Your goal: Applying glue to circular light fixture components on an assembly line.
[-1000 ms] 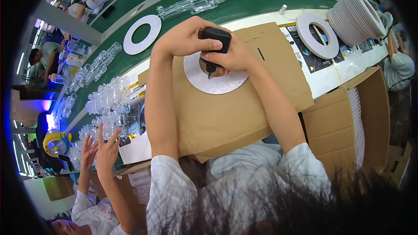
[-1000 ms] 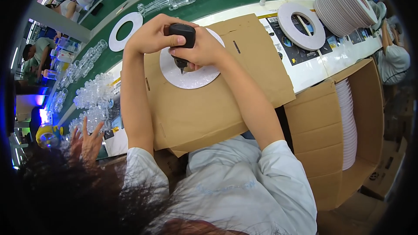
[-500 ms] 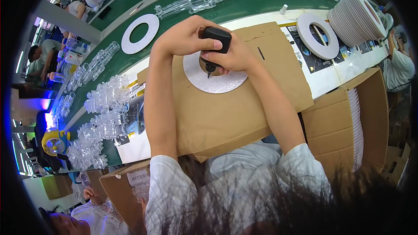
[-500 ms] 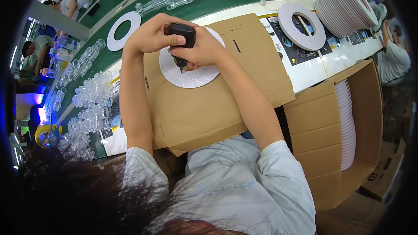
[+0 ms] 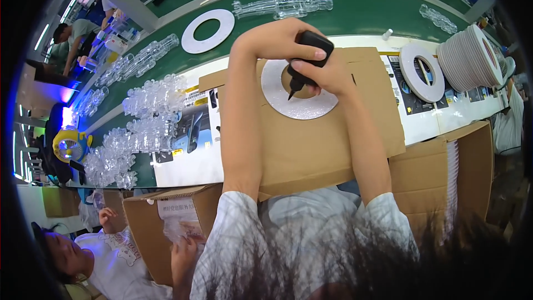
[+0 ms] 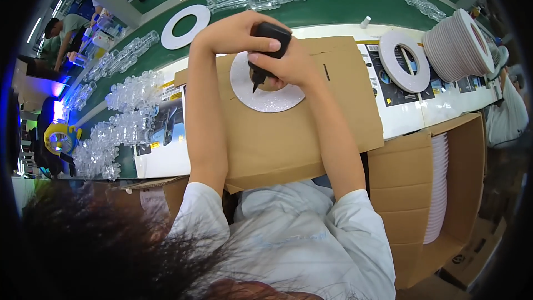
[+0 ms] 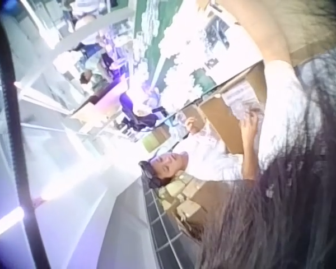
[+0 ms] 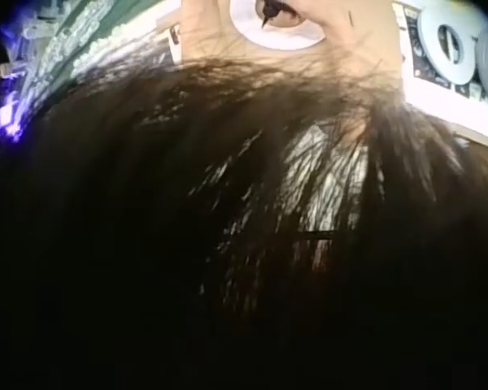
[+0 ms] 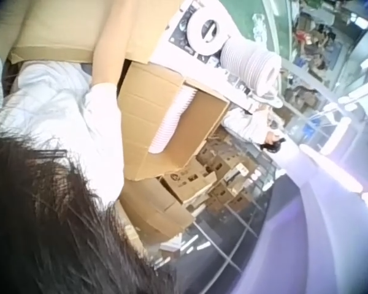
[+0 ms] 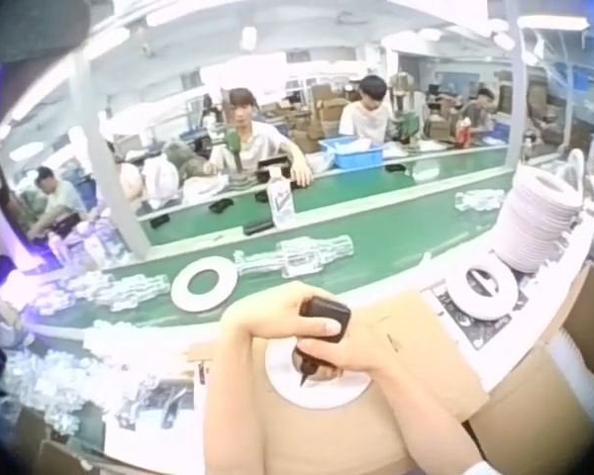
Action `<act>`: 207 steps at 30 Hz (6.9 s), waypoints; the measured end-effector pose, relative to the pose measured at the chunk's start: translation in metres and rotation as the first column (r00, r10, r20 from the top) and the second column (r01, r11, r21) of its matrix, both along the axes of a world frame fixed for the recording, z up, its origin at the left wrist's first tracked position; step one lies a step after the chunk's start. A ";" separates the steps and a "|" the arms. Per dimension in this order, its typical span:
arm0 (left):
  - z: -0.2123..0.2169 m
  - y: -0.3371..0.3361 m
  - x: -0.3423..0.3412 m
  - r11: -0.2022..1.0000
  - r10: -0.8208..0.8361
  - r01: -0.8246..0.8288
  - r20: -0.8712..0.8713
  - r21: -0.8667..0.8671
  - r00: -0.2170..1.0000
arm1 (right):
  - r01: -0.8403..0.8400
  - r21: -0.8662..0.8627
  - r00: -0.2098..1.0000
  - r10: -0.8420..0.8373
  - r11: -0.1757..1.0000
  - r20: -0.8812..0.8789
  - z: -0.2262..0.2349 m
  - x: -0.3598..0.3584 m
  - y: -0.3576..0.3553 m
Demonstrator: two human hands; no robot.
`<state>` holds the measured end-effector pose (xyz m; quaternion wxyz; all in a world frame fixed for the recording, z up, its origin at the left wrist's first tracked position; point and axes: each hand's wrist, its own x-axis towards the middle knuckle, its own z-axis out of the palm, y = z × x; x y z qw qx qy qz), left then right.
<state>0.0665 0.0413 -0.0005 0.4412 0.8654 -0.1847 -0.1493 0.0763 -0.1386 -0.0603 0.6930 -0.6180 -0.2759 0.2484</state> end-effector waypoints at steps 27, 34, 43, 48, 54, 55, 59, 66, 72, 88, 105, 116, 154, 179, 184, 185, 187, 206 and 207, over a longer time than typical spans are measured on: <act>-0.003 -0.004 0.001 0.956 -0.235 0.244 -0.070 0.161 0.969 | 0.108 -0.003 0.994 -0.107 0.994 0.030 -0.021 -0.039 0.000; -0.008 0.001 -0.002 0.963 -0.238 0.243 -0.061 0.114 0.969 | 0.109 0.013 0.993 -0.109 0.994 0.036 -0.023 -0.041 0.003; -0.004 -0.004 -0.005 0.973 -0.219 0.223 -0.065 0.060 0.973 | 0.115 0.004 0.993 -0.115 0.993 0.030 -0.018 -0.041 -0.002; 0.006 -0.017 -0.009 0.975 -0.169 0.173 -0.043 0.141 0.985 | 0.127 -0.015 0.992 -0.127 0.992 0.026 -0.015 -0.041 -0.011; 0.013 -0.022 -0.010 0.950 -0.152 0.178 -0.118 0.257 0.981 | 0.099 0.001 0.993 -0.099 0.995 0.058 -0.013 -0.037 -0.015; 0.013 -0.022 -0.010 0.948 -0.139 0.164 -0.111 0.272 0.984 | 0.083 -0.002 0.994 -0.082 0.997 0.077 -0.013 -0.037 -0.015; 0.010 -0.020 -0.009 0.941 -0.138 0.164 -0.107 0.295 0.985 | 0.075 0.003 0.993 -0.075 0.997 0.093 -0.015 -0.037 -0.014; 0.007 -0.017 -0.009 0.948 -0.164 0.183 -0.093 0.261 0.982 | 0.067 -0.011 0.996 -0.066 0.998 0.066 -0.016 -0.037 -0.013; 0.006 -0.016 -0.007 0.948 -0.199 0.218 -0.104 0.234 0.975 | 0.068 -0.014 0.993 -0.066 0.998 0.097 -0.016 -0.035 -0.013; 0.000 -0.033 -0.005 0.988 -0.145 0.137 0.125 0.068 0.982 | 0.232 0.162 0.912 -0.272 0.959 0.306 -0.028 -0.024 -0.024; -0.009 -0.023 0.002 0.985 -0.163 0.160 0.048 0.063 0.985 | 0.210 0.134 0.929 -0.241 0.968 0.280 -0.030 -0.023 -0.017; -0.009 -0.037 0.001 0.993 -0.103 0.110 0.152 -0.040 0.983 | 0.274 -0.013 0.958 -0.272 0.962 0.085 -0.003 -0.022 -0.032; -0.042 -0.062 0.018 0.921 -0.280 0.281 0.046 -0.271 0.959 | 0.401 0.199 0.873 -0.439 0.894 0.215 -0.042 -0.029 -0.054; -0.047 -0.077 0.017 0.876 -0.211 0.236 0.105 -0.421 0.972 | 0.519 0.177 0.800 -0.548 0.837 0.245 -0.041 -0.025 -0.063; -0.046 -0.077 0.019 0.876 -0.219 0.237 0.092 -0.419 0.971 | 0.523 0.161 0.797 -0.547 0.837 0.255 -0.043 -0.023 -0.064; -0.047 -0.077 0.019 0.876 -0.221 0.238 0.089 -0.419 0.971 | 0.519 0.173 0.795 -0.547 0.837 0.263 -0.043 -0.023 -0.064; -0.048 -0.077 0.020 0.875 -0.225 0.240 0.086 -0.419 0.970 | 0.517 0.185 0.790 -0.549 0.836 0.272 -0.044 -0.021 -0.063; -0.035 -0.074 0.020 0.963 -0.269 0.268 0.127 0.023 0.955 | 0.339 0.091 0.918 -0.351 0.936 0.185 -0.033 -0.023 -0.082; -0.037 -0.074 0.020 0.965 -0.260 0.260 0.140 0.022 0.955 | 0.340 0.096 0.917 -0.353 0.935 0.186 -0.033 -0.024 -0.081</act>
